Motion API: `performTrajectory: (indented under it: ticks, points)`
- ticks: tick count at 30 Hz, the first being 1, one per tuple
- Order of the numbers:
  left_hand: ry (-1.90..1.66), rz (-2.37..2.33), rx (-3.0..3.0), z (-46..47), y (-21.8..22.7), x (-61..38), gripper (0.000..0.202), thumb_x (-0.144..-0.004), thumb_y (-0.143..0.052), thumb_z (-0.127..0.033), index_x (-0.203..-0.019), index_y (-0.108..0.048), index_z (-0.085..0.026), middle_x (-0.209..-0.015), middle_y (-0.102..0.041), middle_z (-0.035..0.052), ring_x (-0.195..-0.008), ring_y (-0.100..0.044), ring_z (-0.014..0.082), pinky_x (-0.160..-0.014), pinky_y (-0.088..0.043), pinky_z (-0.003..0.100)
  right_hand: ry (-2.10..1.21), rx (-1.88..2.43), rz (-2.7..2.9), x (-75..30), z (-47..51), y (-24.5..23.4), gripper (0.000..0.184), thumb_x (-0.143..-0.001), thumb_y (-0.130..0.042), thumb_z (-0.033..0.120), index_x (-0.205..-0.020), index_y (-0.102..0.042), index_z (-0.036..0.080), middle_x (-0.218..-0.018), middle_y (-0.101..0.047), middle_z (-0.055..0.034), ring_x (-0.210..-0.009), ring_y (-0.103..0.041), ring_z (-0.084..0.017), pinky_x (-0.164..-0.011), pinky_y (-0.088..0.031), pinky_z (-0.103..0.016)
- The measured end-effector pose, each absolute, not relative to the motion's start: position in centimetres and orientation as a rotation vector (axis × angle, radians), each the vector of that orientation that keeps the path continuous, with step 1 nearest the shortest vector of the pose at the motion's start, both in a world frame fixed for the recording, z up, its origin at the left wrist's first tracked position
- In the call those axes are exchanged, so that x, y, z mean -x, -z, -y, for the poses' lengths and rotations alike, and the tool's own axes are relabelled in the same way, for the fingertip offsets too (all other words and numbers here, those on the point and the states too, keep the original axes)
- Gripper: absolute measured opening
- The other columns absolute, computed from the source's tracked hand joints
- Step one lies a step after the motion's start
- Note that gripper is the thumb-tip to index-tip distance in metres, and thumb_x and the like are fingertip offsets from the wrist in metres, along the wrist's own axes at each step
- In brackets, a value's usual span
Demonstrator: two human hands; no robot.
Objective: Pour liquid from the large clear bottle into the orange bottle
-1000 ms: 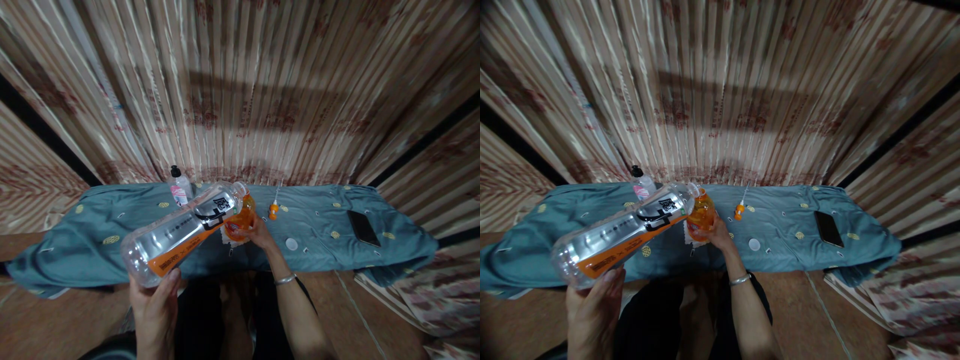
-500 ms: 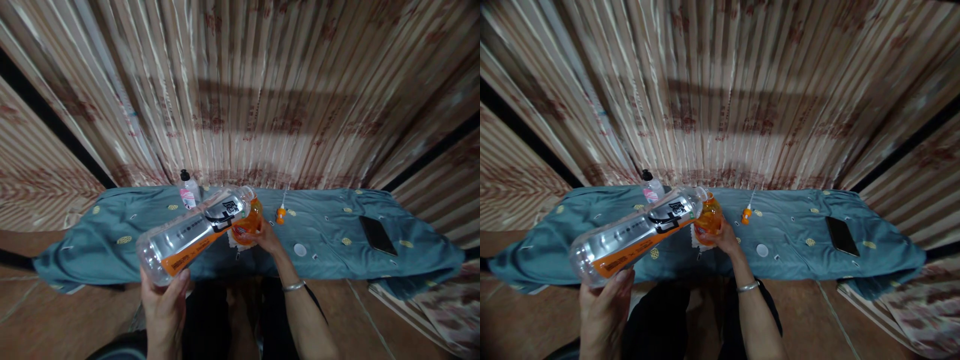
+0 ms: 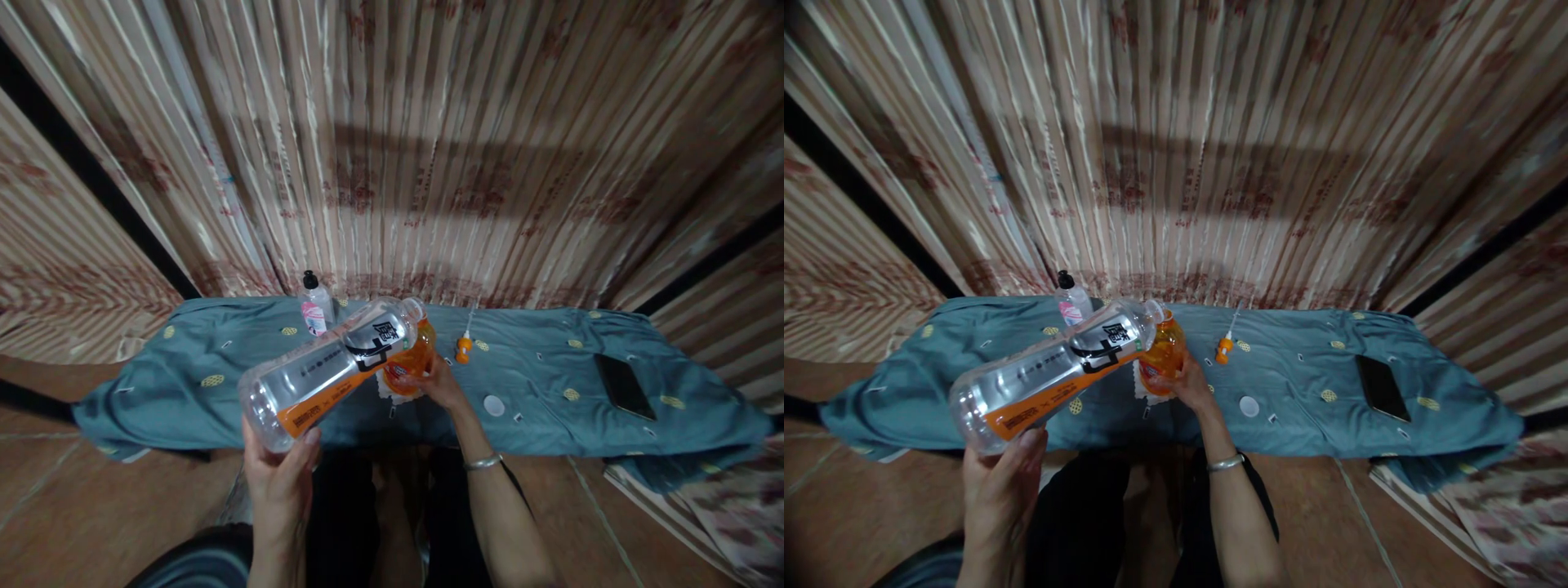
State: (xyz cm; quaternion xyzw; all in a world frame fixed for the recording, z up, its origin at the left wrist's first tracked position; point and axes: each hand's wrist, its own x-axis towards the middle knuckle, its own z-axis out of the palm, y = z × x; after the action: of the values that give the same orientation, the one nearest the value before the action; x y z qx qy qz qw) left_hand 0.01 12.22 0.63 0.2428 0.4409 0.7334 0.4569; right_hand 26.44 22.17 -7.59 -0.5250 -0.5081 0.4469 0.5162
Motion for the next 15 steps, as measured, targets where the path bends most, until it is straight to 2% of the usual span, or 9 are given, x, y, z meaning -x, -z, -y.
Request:
performTrajectory:
  ticks: [3, 8, 15]
  points:
    - [-1.781, -1.076, -0.605, -12.8, -0.4, 0.6, 0.075, -0.043, -0.109, -0.019, -0.107, -0.069, -0.023, -0.079, -0.070, -0.0038, -0.054, -0.055, 0.0081, -0.047, -0.040, 0.017, -1.032, 1.286, 1.230, -26.4, -22.2, 7.5, 0.073, -0.055, -0.105, 0.041, -0.120, -0.075, 0.026, -0.123, -0.088, -0.0083, -0.116, -0.082, -0.035, -0.110, -0.065, -0.051]
    - [-1.863, -1.117, -0.457, -12.8, -1.4, -0.2, 0.076, -0.037, -0.105, -0.011, -0.105, -0.072, -0.021, -0.090, -0.077, 0.0006, -0.073, -0.071, 0.0149, -0.062, -0.058, 0.020, -0.993, 1.294, 1.284, -26.4, -22.3, 7.4, 0.061, -0.058, -0.103, 0.043, -0.110, -0.077, 0.025, -0.118, -0.088, -0.0068, -0.112, -0.082, -0.033, -0.108, -0.065, -0.050]
    - [-1.861, -1.107, -0.480, -12.5, -2.2, -0.7, 0.071, -0.036, -0.099, -0.006, -0.100, -0.074, -0.022, -0.083, -0.076, -0.0031, -0.069, -0.068, 0.0129, -0.059, -0.057, 0.017, -0.906, 1.335, 1.345, -26.3, -22.5, 7.4, 0.067, -0.061, -0.105, 0.036, -0.121, -0.078, 0.026, -0.113, -0.088, -0.0047, -0.108, -0.082, -0.031, -0.102, -0.067, -0.046]
